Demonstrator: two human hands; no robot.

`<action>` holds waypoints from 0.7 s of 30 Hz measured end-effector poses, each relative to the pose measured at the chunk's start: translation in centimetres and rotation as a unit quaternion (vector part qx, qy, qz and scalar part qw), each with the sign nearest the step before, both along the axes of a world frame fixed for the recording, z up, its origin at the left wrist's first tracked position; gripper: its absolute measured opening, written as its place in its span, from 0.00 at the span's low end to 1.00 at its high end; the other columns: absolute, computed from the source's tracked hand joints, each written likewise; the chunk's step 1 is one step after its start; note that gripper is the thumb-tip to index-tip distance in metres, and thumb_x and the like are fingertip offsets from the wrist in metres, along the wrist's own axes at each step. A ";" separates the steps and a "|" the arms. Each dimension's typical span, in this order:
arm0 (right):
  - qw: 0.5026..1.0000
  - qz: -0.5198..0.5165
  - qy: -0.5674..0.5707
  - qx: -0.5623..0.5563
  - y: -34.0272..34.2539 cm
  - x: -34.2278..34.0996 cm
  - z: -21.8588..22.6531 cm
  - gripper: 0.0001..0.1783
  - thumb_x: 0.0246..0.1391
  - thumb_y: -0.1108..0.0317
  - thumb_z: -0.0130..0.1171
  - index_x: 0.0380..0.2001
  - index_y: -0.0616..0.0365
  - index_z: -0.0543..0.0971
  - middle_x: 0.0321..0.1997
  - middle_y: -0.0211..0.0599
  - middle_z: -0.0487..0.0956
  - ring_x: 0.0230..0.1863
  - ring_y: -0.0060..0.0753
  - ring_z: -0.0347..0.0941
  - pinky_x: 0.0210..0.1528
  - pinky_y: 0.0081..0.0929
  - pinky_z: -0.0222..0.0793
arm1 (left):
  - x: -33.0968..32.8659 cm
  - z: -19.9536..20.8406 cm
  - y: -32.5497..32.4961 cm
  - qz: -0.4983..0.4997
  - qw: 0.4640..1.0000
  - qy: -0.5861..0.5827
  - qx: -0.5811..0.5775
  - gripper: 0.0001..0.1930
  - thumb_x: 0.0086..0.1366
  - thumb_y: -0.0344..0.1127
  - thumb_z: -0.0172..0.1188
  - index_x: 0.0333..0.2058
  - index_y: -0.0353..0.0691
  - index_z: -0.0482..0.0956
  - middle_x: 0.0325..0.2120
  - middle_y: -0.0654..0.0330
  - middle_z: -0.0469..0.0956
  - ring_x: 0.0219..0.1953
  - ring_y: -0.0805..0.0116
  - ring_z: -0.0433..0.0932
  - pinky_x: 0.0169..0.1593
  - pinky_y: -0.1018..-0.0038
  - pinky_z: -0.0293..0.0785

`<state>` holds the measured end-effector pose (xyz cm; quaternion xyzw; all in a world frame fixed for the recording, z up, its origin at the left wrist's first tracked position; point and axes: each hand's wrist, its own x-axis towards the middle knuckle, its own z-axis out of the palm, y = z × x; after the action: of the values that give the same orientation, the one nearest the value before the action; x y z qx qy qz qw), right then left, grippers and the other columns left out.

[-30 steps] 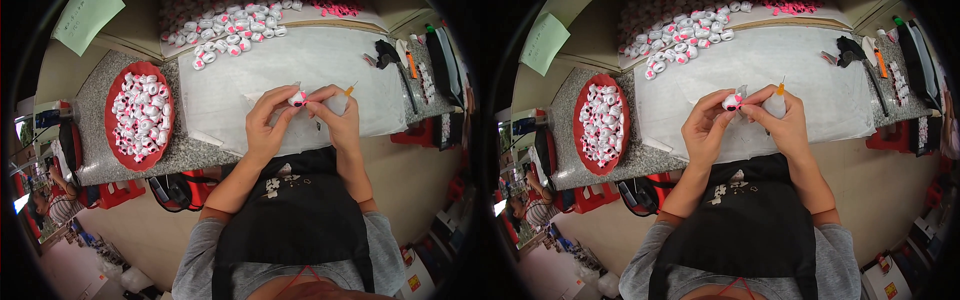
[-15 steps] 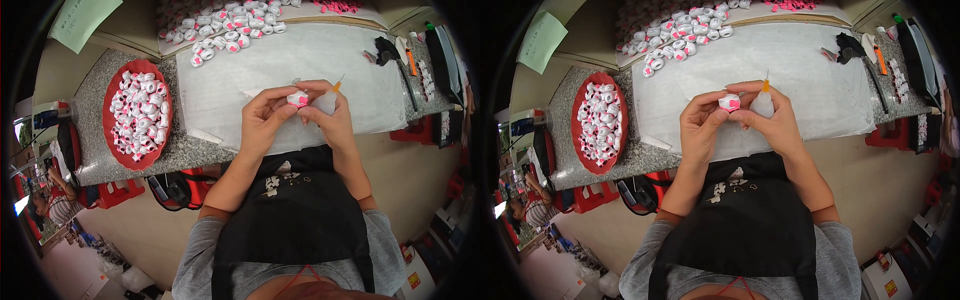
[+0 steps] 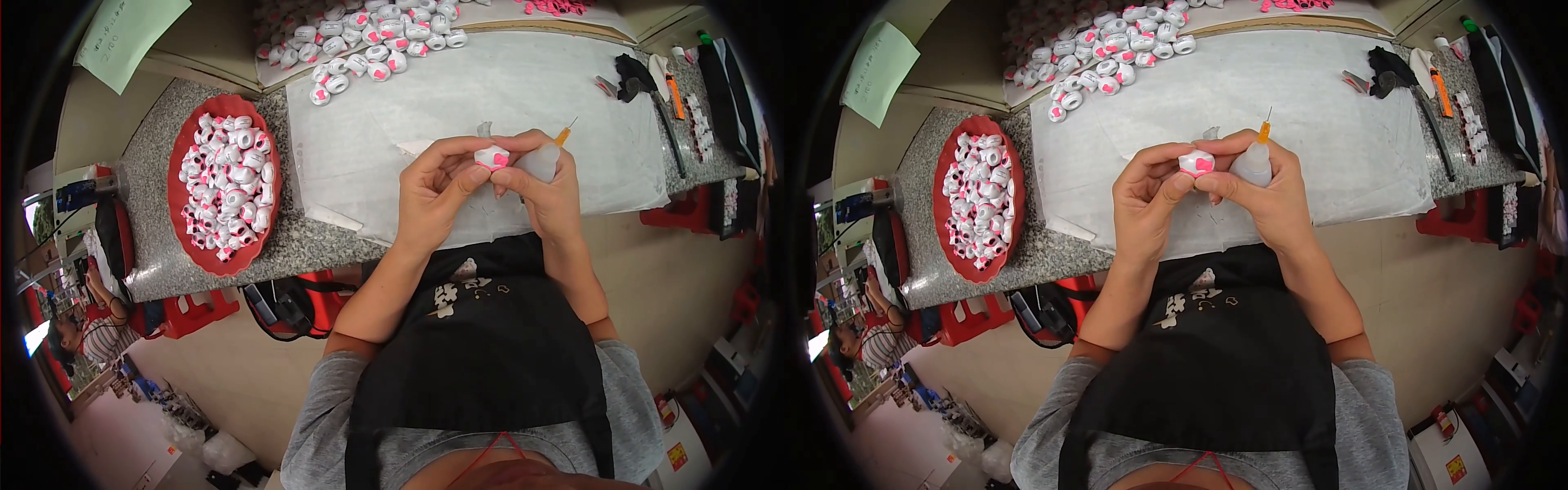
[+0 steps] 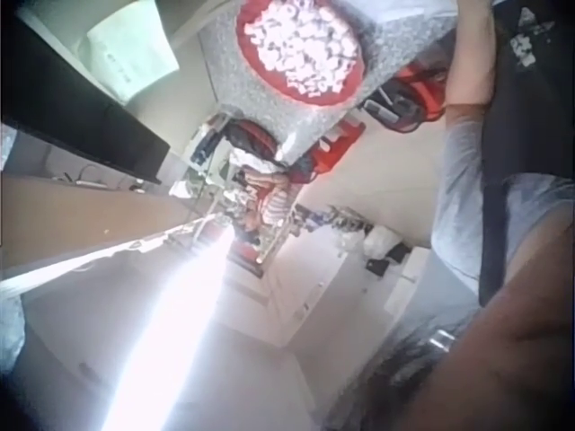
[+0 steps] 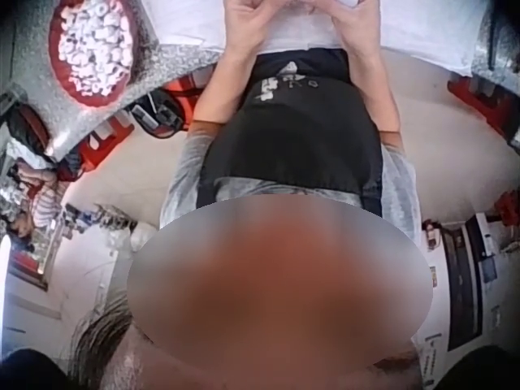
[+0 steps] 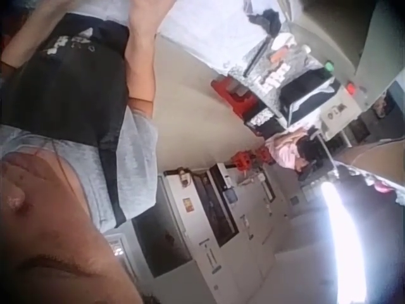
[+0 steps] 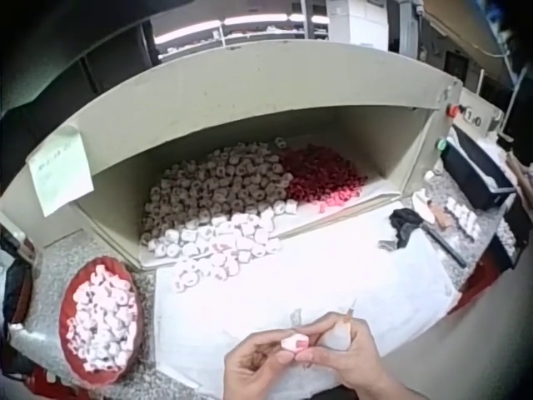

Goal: Gluing small pink bows onto white cat-shaped toy heads at a factory assembly station.

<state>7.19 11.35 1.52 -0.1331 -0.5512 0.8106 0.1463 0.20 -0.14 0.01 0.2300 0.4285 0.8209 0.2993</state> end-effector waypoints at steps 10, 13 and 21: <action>1.000 -0.003 -0.007 0.011 -0.1 -0.2 -0.2 0.13 0.38 0.78 0.53 0.33 0.66 0.69 0.25 0.36 0.72 0.21 0.22 0.65 0.23 0.17 0.62 | 0.2 0.2 0.1 0.024 0.999 0.020 -0.031 0.11 0.54 0.24 0.48 0.38 0.30 0.65 0.33 0.55 0.70 0.36 0.73 0.69 0.39 0.80 0.66; 1.000 -0.014 -0.010 -0.005 -0.2 -0.3 -0.4 0.13 0.37 0.78 0.53 0.32 0.66 0.69 0.25 0.36 0.72 0.21 0.22 0.66 0.23 0.17 0.61 | 0.1 0.1 0.1 0.024 0.999 0.024 -0.033 0.12 0.54 0.23 0.48 0.38 0.30 0.65 0.33 0.55 0.70 0.36 0.73 0.69 0.37 0.80 0.67; 0.998 0.015 -0.015 -0.060 0.1 -0.3 -0.1 0.12 0.37 0.77 0.54 0.31 0.65 0.71 0.20 0.32 0.70 0.19 0.21 0.66 0.22 0.17 0.63 | 0.0 0.2 0.2 0.020 0.999 -0.015 -0.026 0.11 0.51 0.22 0.50 0.36 0.30 0.66 0.30 0.55 0.70 0.31 0.74 0.70 0.34 0.81 0.68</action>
<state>6.88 11.42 1.39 -0.1455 -0.5054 0.8423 0.1179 0.19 0.07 0.22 0.2016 0.4497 0.8186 0.2950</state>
